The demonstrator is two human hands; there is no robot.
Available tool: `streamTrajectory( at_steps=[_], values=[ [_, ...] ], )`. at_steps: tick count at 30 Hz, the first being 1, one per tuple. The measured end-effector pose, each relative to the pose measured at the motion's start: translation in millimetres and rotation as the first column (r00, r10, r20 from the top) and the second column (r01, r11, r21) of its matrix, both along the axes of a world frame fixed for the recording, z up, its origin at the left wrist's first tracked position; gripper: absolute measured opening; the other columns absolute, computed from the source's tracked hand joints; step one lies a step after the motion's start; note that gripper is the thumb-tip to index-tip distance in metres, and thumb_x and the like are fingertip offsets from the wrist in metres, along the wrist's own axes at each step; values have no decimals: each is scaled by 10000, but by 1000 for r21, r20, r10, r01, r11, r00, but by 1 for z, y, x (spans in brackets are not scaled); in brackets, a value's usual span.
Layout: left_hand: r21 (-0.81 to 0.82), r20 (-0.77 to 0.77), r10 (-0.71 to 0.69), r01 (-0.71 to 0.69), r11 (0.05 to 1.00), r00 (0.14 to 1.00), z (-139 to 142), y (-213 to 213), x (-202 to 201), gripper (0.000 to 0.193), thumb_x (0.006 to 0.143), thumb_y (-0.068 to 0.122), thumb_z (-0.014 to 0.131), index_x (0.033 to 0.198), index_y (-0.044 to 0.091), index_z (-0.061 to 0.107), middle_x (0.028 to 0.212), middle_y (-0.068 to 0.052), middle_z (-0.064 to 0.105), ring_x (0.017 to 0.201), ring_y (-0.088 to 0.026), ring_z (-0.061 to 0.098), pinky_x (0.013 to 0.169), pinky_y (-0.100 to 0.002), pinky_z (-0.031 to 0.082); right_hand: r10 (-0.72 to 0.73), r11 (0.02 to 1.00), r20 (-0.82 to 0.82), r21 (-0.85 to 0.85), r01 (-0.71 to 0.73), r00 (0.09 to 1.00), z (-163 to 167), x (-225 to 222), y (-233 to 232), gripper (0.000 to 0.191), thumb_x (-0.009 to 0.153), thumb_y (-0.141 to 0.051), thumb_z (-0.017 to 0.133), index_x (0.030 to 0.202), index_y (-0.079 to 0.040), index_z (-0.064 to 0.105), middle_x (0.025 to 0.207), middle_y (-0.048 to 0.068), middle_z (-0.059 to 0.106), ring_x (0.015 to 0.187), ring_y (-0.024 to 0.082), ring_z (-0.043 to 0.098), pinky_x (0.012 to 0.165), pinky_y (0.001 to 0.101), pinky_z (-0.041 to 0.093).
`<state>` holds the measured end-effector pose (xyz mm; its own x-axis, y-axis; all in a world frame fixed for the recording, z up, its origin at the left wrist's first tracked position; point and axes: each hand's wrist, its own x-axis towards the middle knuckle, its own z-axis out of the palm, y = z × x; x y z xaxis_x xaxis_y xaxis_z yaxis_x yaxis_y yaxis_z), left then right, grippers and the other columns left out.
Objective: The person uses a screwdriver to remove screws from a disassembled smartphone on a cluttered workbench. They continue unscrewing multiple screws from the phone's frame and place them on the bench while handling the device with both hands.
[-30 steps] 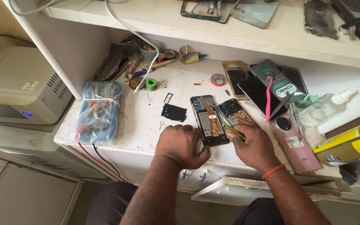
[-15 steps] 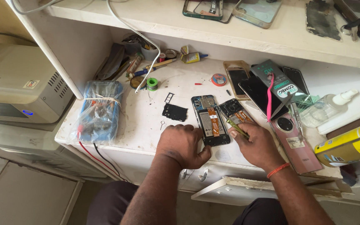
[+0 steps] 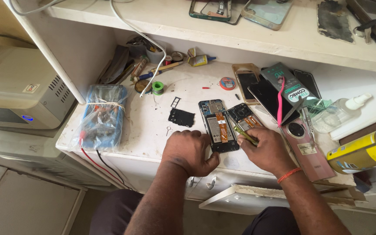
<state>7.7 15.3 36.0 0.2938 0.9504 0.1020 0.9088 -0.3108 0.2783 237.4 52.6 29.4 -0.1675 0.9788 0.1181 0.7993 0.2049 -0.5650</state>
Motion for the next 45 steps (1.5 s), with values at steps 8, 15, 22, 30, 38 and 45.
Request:
streamTrajectory(
  at_steps=[8, 15, 22, 30, 38, 45],
  values=[
    [18, 24, -2, 2, 1000, 1000, 0, 0, 0, 417, 767, 490, 639, 892, 107, 744, 819, -137, 732, 743, -312, 726, 701, -464, 576, 90, 986, -15, -140, -91, 996, -7, 15, 16, 243, 870, -259, 786, 841, -18, 771, 679, 117, 667, 604, 135, 551, 573, 353, 475],
    [41, 19, -19, 19, 999, 1000, -2, 0, -2, 389, 794, 472, 636, 858, 101, 731, 809, -131, 732, 735, -308, 725, 701, -456, 577, 181, 910, -256, -323, -260, 950, -15, 22, 43, 246, 776, -200, 857, 748, 12, 736, 761, 69, 763, 672, 77, 609, 599, 296, 517],
    [36, 70, -43, 40, 999, 997, -3, 1, -4, 349, 789, 446, 642, 822, 107, 720, 814, -138, 731, 746, -332, 724, 704, -469, 571, 318, 877, 237, -442, -190, 918, 11, 1, 68, 330, 677, -295, 922, 736, -31, 732, 691, 74, 717, 663, 160, 665, 621, 337, 516],
    [-45, 29, -80, 81, 996, 996, 3, 3, -5, 363, 838, 438, 622, 833, 84, 705, 824, -145, 730, 763, -336, 728, 725, -465, 569, 355, 825, 391, -558, -88, 849, 26, -23, 73, 373, 667, -329, 929, 724, -33, 709, 683, 93, 706, 646, 198, 655, 632, 385, 511],
    [-2, 31, -130, 130, 992, 991, -1, 3, -6, 368, 873, 424, 596, 849, 73, 706, 841, -168, 719, 773, -359, 717, 729, -480, 560, 323, 874, 432, -477, -91, 842, 22, -19, 62, 432, 689, -384, 914, 722, -9, 702, 674, 143, 689, 646, 245, 669, 643, 398, 523],
    [-21, 0, -153, 153, 988, 988, -4, 6, -6, 365, 882, 412, 588, 848, 68, 704, 847, -168, 719, 788, -356, 712, 729, -476, 556, 285, 898, 475, -436, -59, 832, 29, -27, 50, 418, 694, -387, 900, 753, -17, 714, 728, 163, 719, 704, 284, 721, 693, 419, 554]
  ],
)
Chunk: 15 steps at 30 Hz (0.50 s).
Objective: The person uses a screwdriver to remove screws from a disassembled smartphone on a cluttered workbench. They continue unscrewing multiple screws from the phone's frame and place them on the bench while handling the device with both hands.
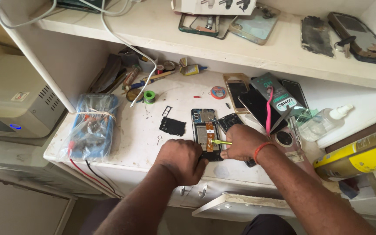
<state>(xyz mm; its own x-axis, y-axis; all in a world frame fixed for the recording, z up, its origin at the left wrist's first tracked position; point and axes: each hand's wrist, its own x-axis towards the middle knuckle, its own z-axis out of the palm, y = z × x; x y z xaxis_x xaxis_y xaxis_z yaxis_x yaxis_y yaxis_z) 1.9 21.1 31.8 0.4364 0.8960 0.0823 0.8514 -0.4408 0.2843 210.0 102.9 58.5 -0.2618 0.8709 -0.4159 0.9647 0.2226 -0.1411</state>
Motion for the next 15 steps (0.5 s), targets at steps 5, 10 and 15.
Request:
streamTrajectory(
  at_steps=[5, 10, 15],
  values=[
    [9, -7, -3, 3, 1000, 1000, 0, 1, 1, 369, 890, 417, 583, 856, 70, 705, 854, -165, 721, 796, -352, 713, 733, -474, 557, 16, 1000, 27, 3, -16, 1000, 0, -2, 4, 419, 690, -389, 902, 790, -25, 721, 748, 175, 718, 729, 303, 723, 716, 424, 554],
    [8, -4, 24, -24, 1000, 1000, 0, -2, 1, 369, 887, 426, 586, 862, 81, 710, 855, -162, 722, 792, -356, 713, 732, -477, 557, 28, 998, -46, -48, -30, 999, -4, 8, 7, 411, 714, -397, 905, 786, -31, 735, 713, 150, 709, 678, 254, 691, 664, 386, 530],
    [-8, -6, 55, -55, 998, 998, 2, -1, 4, 368, 857, 434, 601, 856, 81, 708, 851, -149, 728, 779, -348, 719, 730, -473, 564, -61, 997, -266, -55, 48, 962, -13, 24, 7, 386, 685, -327, 950, 726, -34, 702, 632, 74, 665, 607, 148, 602, 578, 338, 484]
  ],
)
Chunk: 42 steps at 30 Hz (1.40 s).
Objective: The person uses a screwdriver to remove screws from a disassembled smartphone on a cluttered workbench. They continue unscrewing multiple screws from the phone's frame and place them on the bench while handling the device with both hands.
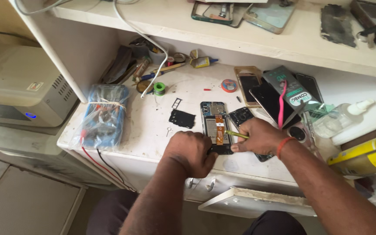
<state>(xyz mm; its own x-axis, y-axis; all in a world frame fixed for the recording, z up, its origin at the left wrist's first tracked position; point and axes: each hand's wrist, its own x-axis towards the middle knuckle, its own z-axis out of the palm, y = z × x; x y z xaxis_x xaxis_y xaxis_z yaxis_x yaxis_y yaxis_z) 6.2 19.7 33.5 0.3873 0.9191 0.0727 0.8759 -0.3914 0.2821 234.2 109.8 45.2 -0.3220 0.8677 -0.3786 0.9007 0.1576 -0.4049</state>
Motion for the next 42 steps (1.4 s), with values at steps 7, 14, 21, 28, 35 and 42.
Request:
streamTrajectory(
  at_steps=[7, 14, 21, 28, 35, 42],
  values=[
    [-43, -17, 11, -12, 999, 1000, 3, 0, 1, 362, 854, 436, 600, 843, 94, 721, 869, -142, 731, 800, -342, 725, 757, -466, 569, 30, 999, -191, 22, -26, 981, -13, 18, 5, 372, 679, -252, 947, 657, -37, 644, 598, 35, 619, 589, 105, 525, 535, 321, 444],
    [-48, -57, 14, -16, 999, 998, 5, 0, 2, 371, 862, 439, 596, 865, 87, 713, 851, -149, 727, 781, -329, 729, 735, -469, 573, -33, 999, -192, -17, 31, 981, -14, 17, 5, 399, 717, -288, 925, 639, -53, 612, 578, 13, 568, 567, 99, 489, 512, 317, 410],
    [-31, -1, 22, -22, 999, 1000, 5, -1, 1, 364, 844, 437, 608, 844, 92, 723, 857, -143, 733, 789, -338, 727, 752, -465, 572, -41, 999, -132, -32, 37, 990, -2, 4, -1, 518, 707, -398, 939, 605, -44, 574, 552, 28, 520, 530, 124, 462, 484, 348, 377],
    [-39, -3, 32, -32, 999, 999, 3, 1, 1, 357, 840, 436, 611, 842, 99, 728, 872, -147, 736, 800, -347, 725, 755, -467, 571, 0, 999, 227, 41, -10, 974, 8, -23, -4, 479, 729, -455, 872, 666, -30, 662, 659, 131, 680, 617, 236, 637, 605, 397, 499],
    [1, 33, 31, -32, 1000, 999, -1, 1, 0, 342, 826, 430, 624, 838, 106, 733, 881, -139, 742, 816, -352, 724, 765, -470, 567, 53, 997, 345, 29, -67, 937, 10, -31, 0, 484, 766, -457, 838, 729, 6, 701, 709, 186, 708, 652, 296, 674, 662, 412, 526],
    [-2, 43, 34, -34, 999, 999, 3, 0, 1, 345, 816, 435, 640, 831, 102, 730, 872, -146, 738, 817, -350, 723, 751, -480, 568, -40, 998, 67, 41, 38, 997, 3, -7, -10, 463, 749, -428, 881, 694, -17, 677, 626, 101, 649, 605, 187, 606, 585, 364, 489]
  ],
)
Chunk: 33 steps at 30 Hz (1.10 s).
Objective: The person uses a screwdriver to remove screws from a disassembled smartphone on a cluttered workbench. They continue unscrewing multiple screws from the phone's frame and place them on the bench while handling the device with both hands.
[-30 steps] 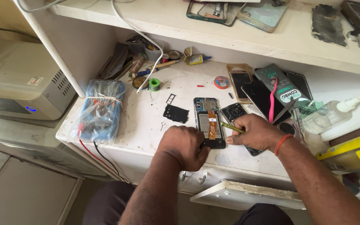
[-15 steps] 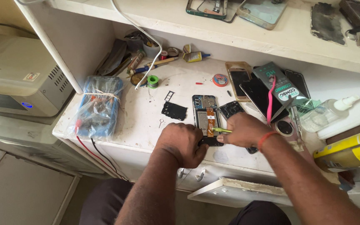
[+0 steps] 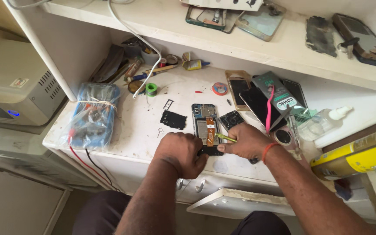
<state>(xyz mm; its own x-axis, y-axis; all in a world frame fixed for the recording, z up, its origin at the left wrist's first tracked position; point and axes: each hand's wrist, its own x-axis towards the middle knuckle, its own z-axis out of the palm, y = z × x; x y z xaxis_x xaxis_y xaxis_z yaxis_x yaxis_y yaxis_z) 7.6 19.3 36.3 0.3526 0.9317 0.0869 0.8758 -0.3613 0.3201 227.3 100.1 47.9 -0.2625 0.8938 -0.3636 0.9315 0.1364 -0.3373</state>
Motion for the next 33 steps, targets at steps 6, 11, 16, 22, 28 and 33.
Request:
streamTrajectory(
  at_steps=[6, 11, 16, 22, 28, 33],
  values=[
    [-28, -2, 20, -20, 999, 1000, 0, 0, 1, 339, 806, 438, 635, 803, 114, 736, 857, -130, 743, 778, -349, 728, 750, -465, 578, -71, 992, -231, -120, 44, 970, -8, 15, 6, 335, 778, -345, 870, 737, -47, 722, 644, 23, 649, 618, 119, 558, 567, 319, 454],
    [-4, 12, 17, -17, 1000, 1000, 0, -1, 0, 344, 807, 442, 629, 792, 117, 739, 846, -129, 741, 769, -344, 724, 743, -462, 576, 8, 996, -280, -85, -33, 960, -15, 23, 5, 304, 784, -317, 858, 779, -51, 710, 675, 1, 630, 656, 92, 551, 603, 304, 474],
    [11, 9, 15, -15, 1000, 1000, 0, -1, 0, 345, 801, 439, 630, 800, 112, 739, 846, -131, 742, 768, -338, 724, 743, -462, 574, 83, 995, -304, -32, -97, 949, -11, 21, -3, 316, 743, -297, 896, 793, -47, 709, 712, 15, 602, 673, 108, 550, 617, 314, 478],
    [13, -19, 21, -21, 1000, 1000, -4, 0, 0, 357, 806, 449, 631, 819, 108, 738, 847, -133, 739, 772, -335, 729, 747, -462, 575, 50, 996, -44, 70, -47, 998, -2, 4, -16, 355, 712, -335, 914, 817, -72, 702, 747, 82, 684, 702, 184, 649, 673, 341, 513],
    [36, 1, 13, -13, 999, 1000, -2, -2, -1, 354, 804, 446, 640, 810, 105, 735, 840, -140, 738, 774, -340, 726, 736, -466, 574, 62, 983, -113, 177, -42, 992, 1, 2, -28, 347, 715, -306, 916, 804, -44, 707, 760, 94, 685, 714, 193, 647, 665, 357, 517],
    [25, 20, 16, -16, 1000, 1000, -3, -2, 1, 343, 802, 438, 632, 798, 111, 737, 844, -143, 738, 776, -350, 723, 730, -473, 573, 186, 861, -469, 501, 86, 863, -5, 22, -41, 215, 761, -208, 829, 853, -48, 719, 819, 49, 683, 721, 118, 636, 625, 290, 527]
  ],
)
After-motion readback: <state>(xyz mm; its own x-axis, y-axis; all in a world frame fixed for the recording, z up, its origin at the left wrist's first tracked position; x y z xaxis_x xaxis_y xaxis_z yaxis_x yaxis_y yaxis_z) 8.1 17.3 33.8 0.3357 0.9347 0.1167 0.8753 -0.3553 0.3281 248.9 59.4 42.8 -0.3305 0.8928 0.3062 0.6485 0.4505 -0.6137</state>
